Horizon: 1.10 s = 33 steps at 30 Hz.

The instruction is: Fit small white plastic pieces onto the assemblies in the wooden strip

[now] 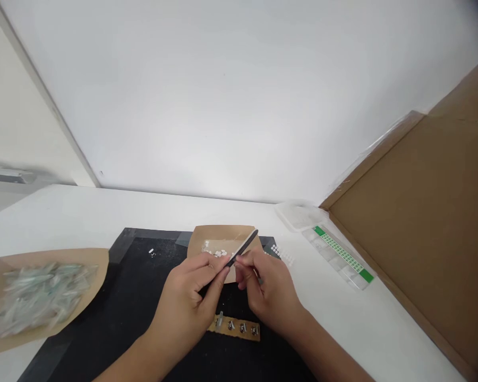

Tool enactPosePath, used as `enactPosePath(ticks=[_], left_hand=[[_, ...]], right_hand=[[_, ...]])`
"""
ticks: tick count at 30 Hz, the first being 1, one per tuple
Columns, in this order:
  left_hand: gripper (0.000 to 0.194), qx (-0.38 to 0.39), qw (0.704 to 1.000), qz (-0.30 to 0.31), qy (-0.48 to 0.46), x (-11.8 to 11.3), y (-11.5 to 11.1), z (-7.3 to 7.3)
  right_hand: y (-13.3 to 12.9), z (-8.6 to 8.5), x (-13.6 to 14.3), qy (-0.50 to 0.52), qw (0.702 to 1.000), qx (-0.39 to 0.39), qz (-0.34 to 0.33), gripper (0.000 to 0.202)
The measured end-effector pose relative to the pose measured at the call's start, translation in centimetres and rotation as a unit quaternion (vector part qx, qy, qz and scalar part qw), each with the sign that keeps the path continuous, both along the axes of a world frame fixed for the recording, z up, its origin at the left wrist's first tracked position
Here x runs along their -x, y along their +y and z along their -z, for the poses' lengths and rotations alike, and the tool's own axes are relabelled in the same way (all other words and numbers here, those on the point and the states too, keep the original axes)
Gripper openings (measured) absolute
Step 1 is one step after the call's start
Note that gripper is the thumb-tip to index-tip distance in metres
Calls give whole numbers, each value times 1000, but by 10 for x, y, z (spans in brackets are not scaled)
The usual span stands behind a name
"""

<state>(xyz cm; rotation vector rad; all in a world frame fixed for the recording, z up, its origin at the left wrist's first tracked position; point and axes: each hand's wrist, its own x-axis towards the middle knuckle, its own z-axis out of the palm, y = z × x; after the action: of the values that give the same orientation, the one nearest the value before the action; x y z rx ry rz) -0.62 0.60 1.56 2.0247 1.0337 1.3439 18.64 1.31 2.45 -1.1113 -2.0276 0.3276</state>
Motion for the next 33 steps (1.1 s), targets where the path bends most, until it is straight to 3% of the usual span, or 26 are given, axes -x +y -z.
enactPosePath(ticks=[5, 9, 12, 14, 17, 21, 25, 30, 33], left_hand=[[27, -24, 999, -21, -4, 1, -1, -1], [28, -34, 999, -32, 4, 0, 0, 1], [28, -31, 999, -38, -4, -2, -2, 0], [27, -34, 998, -46, -3, -3, -3, -1], [26, -33, 998, -48, -1, -4, -4, -2], [27, -31, 998, -57, 0, -4, -5, -3], [26, -19, 998, -56, 11, -4, -6, -2], [25, -18, 998, -53, 9, -5, -9, -2], [26, -24, 998, -52, 7, -7, -9, 0]], right_hand=[[1, 1, 3, 10, 998, -56, 28, 20], [3, 3, 6, -19, 997, -79, 3, 22], [5, 4, 8, -13, 993, -104, 49, 22], [6, 3, 10, -11, 994, -98, 45, 21], [6, -1, 10, -18, 997, -71, 13, 22], [6, -8, 8, 41, 997, 0, 60, 23], [4, -8, 5, 67, 995, 71, 17, 23], [3, -3, 1, 227, 955, 181, -61, 15], [4, -1, -1, 253, 946, 193, -63, 14]])
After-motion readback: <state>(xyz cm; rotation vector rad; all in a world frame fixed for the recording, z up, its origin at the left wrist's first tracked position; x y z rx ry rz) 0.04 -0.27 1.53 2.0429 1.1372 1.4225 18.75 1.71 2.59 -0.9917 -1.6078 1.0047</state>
